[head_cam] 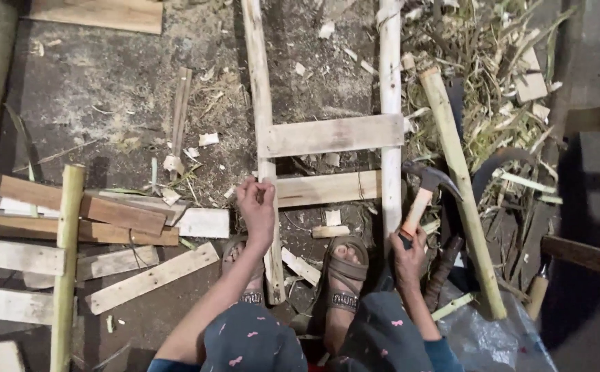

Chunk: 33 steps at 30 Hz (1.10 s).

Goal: Assembling a wooden frame by hammering slats onto poles in a workshop setting.

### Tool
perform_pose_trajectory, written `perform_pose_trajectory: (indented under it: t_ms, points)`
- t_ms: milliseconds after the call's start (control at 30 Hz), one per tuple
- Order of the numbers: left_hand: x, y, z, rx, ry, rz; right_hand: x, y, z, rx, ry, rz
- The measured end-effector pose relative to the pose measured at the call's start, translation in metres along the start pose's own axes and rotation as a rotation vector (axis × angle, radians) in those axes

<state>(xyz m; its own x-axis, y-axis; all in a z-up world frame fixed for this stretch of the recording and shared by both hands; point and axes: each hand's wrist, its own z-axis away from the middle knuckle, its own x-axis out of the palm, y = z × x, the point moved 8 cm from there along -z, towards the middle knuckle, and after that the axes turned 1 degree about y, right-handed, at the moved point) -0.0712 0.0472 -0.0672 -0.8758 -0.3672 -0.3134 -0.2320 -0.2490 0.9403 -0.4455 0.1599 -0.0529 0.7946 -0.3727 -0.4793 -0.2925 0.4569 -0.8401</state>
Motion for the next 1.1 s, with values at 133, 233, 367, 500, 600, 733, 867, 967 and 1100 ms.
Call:
perform_pose_trajectory:
  t_ms: [133,233,367,500,600,733,867,967,1100]
  points:
    - [-0.024,0.024,-0.042,-0.018,0.026,-0.010,-0.012,-0.031,0.014,-0.208,0.024,0.102]
    - [-0.014,0.034,-0.074,-0.101,-0.057,0.131,-0.006,-0.052,0.021,-0.263,0.028,0.155]
    - [0.002,0.036,-0.094,-0.072,-0.070,0.321,0.000,-0.059,0.016,-0.078,-0.081,0.229]
    - [0.007,0.046,-0.095,0.182,-0.058,0.118,0.016,-0.068,0.019,-0.036,-0.195,0.185]
    - [0.011,0.036,-0.099,0.063,-0.083,0.315,0.029,-0.070,0.024,-0.032,-0.231,0.179]
    - [0.006,0.019,-0.095,-0.202,-0.096,0.443,0.040,-0.077,0.029,-0.059,-0.289,0.209]
    - [0.000,0.003,-0.086,-0.341,-0.110,0.557,0.055,-0.087,0.035,-0.141,-0.343,0.150]
    - [-0.002,-0.004,-0.080,-0.436,-0.132,0.629,0.064,-0.075,0.040,0.013,-0.349,0.143]
    - [-0.006,0.017,-0.079,-0.355,-0.186,0.569,0.075,-0.079,0.046,0.016,-0.407,0.115]
